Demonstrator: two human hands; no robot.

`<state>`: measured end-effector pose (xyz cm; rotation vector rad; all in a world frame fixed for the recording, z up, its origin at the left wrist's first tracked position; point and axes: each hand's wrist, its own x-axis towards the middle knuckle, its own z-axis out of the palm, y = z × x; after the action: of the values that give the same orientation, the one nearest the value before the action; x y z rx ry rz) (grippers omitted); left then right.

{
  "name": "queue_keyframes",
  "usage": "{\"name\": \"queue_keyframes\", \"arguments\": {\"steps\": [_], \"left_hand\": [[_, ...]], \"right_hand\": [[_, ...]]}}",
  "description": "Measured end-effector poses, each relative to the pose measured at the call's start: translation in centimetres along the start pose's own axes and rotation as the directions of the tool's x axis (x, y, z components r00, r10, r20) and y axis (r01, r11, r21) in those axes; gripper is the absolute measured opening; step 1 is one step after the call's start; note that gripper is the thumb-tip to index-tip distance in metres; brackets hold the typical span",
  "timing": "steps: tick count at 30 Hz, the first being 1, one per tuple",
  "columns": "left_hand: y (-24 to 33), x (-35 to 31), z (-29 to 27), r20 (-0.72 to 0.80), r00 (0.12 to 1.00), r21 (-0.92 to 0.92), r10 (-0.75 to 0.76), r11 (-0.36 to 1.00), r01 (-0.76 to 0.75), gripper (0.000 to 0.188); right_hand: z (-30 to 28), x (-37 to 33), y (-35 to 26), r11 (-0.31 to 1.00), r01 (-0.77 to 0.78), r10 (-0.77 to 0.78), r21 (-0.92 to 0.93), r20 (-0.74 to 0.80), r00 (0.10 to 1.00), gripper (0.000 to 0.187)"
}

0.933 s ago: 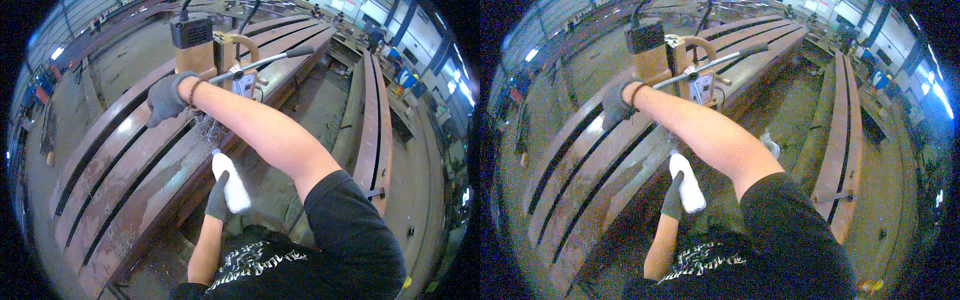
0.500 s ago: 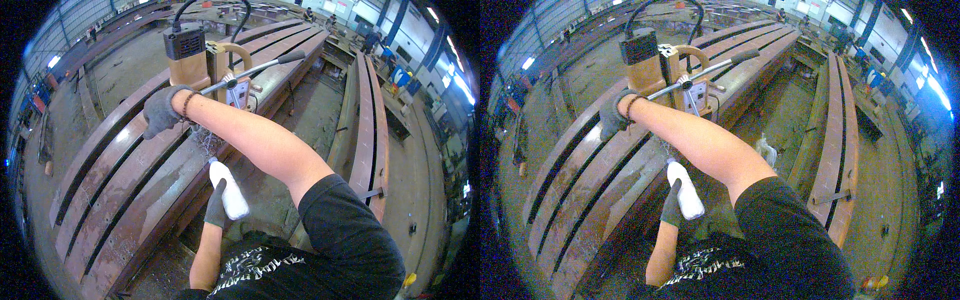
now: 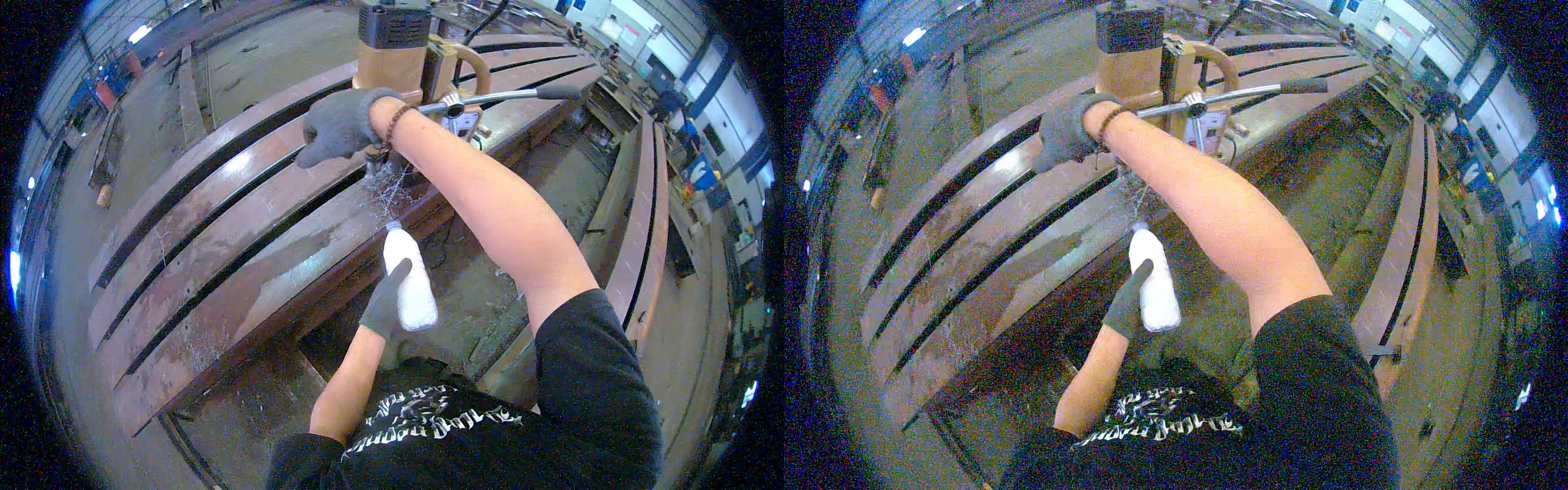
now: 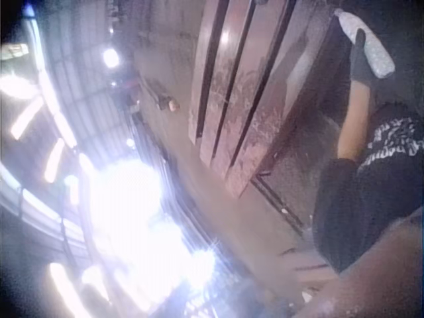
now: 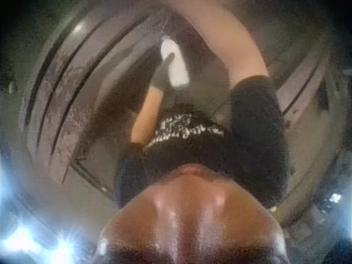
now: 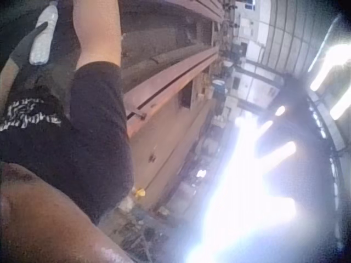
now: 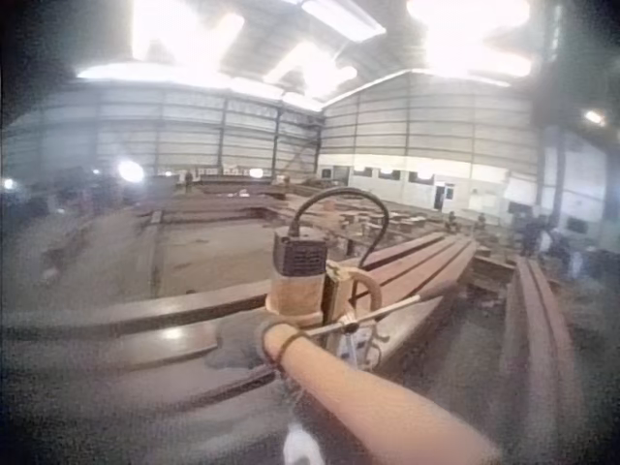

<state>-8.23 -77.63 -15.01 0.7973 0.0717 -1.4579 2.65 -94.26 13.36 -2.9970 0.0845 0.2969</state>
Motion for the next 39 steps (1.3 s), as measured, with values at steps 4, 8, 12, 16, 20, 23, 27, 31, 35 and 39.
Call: {"name": "queue_keyframes", "arguments": {"steps": [4,8,12,16,20,23,27,31,35,39], "left_hand": [[-0.3,0.7,-1.1,0.023,1.000,-0.025,-0.003,1.000,0.003,0.042],[-0.6,1.1,-1.5,0.021,1.000,-0.009,-0.018,1.000,0.018,0.043],[-0.4,0.7,0.0,0.000,0.999,0.002,-0.048,0.999,0.048,0.050],[-0.1,0.6,-0.9,-0.047,0.998,0.077,0.044,0.996,-0.041,0.060],[-0.5,1.4,-1.7,-0.036,0.999,0.111,0.037,0.993,-0.033,0.063],[-0.4,1.7,-2.3,-0.003,1.000,0.082,0.020,0.996,-0.020,0.063],[0.0,0.5,-0.9,-0.046,0.998,0.141,0.032,0.990,-0.025,0.062],[0.2,0.4,-0.5,-0.065,0.997,0.136,0.031,0.991,-0.022,0.062],[0.2,0.3,-0.6,-0.049,0.998,0.088,0.026,0.996,-0.022,0.061],[0.0,0.5,-1.1,-0.022,1.000,0.063,0.013,0.998,-0.012,0.061]], "right_hand": [[-0.1,0.1,-0.5,1.000,0.024,-0.024,-0.002,0.016,1.000,0.062],[0.1,-0.3,-0.4,1.000,0.019,-0.019,0.003,-0.002,1.000,0.062],[1.1,0.9,1.3,0.998,0.028,-0.031,-0.059,-0.048,0.998,0.064],[0.6,1.2,-0.4,1.000,-0.006,0.005,0.029,0.038,0.999,0.063],[0.8,1.1,0.4,0.999,0.047,-0.047,0.001,-0.061,0.997,0.067],[0.6,0.8,-0.2,0.997,0.031,-0.037,-0.074,-0.085,0.996,0.068],[1.1,1.3,0.1,1.000,0.008,-0.008,0.006,-0.080,0.997,0.066],[1.4,1.7,0.5,1.000,-0.006,0.006,-0.002,-0.074,0.997,0.064],[1.3,1.2,-0.2,1.000,-0.024,0.023,-0.015,-0.094,0.995,0.064],[1.3,0.9,-0.4,0.999,-0.036,0.031,-0.040,-0.125,0.992,0.065]]}}
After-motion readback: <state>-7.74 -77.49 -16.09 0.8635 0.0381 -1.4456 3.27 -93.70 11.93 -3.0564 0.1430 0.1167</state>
